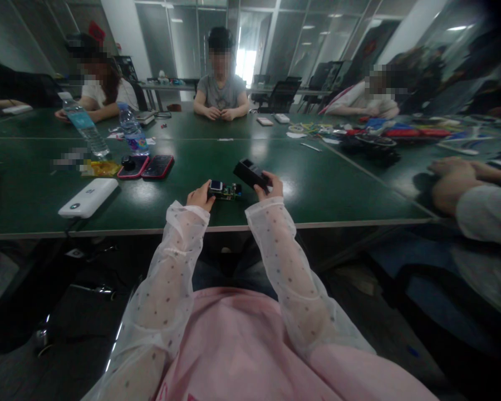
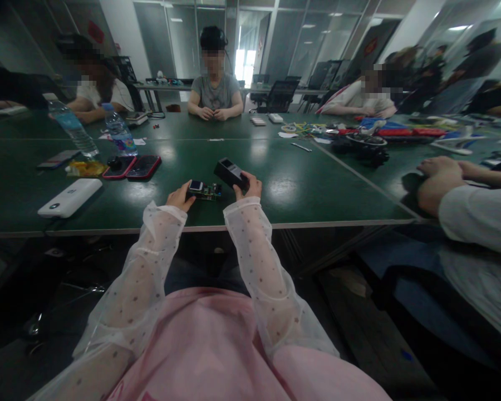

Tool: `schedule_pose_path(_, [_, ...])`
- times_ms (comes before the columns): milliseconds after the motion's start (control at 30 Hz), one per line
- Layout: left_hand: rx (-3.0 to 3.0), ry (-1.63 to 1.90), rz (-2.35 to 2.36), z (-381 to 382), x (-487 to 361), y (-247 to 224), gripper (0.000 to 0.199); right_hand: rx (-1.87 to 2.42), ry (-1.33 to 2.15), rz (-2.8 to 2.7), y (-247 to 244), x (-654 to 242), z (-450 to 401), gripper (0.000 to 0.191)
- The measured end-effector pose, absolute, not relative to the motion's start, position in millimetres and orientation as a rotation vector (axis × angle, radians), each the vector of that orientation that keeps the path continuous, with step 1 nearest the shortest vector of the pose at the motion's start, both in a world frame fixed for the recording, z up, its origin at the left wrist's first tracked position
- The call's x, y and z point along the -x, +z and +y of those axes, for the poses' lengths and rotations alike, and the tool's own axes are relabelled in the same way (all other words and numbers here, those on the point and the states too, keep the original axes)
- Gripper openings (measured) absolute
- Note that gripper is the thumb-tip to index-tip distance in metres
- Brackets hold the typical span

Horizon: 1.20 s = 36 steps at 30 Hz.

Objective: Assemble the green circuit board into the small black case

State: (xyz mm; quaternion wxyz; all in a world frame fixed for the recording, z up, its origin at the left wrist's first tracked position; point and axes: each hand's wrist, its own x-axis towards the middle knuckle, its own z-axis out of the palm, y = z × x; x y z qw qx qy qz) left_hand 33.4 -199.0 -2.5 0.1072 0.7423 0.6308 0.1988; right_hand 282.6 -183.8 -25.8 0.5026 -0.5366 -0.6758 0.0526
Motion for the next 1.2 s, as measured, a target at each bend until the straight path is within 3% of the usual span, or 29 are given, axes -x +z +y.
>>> schedule_pose_path(267, [-2.177,0.622,1.82,-201.2,-32.8,-1.3,0.067,1.001,0.45,-1.636,-10.1,-245.2,-194.5,0.051])
schedule_pose_path(600, [-2.082,0.706,1.743,-197.2,-29.3,-7.3,0.101,0.883,0.465,-1.628,-15.8,-235.2,-190.3,0.042])
schedule_pose_path(933, [-2.095,0.84,1.686,-197.5,-26.8,-10.4,0.104,1.012,0.453,-1.824,-31.2,-240.7,-172.9,0.044])
schedule_pose_path(1200, [-2.149,0.677,1.771,-199.4,-29.2,-5.3,0.088,1.085,0.397,-1.92,-31.4,-243.0,-171.7,0.047])
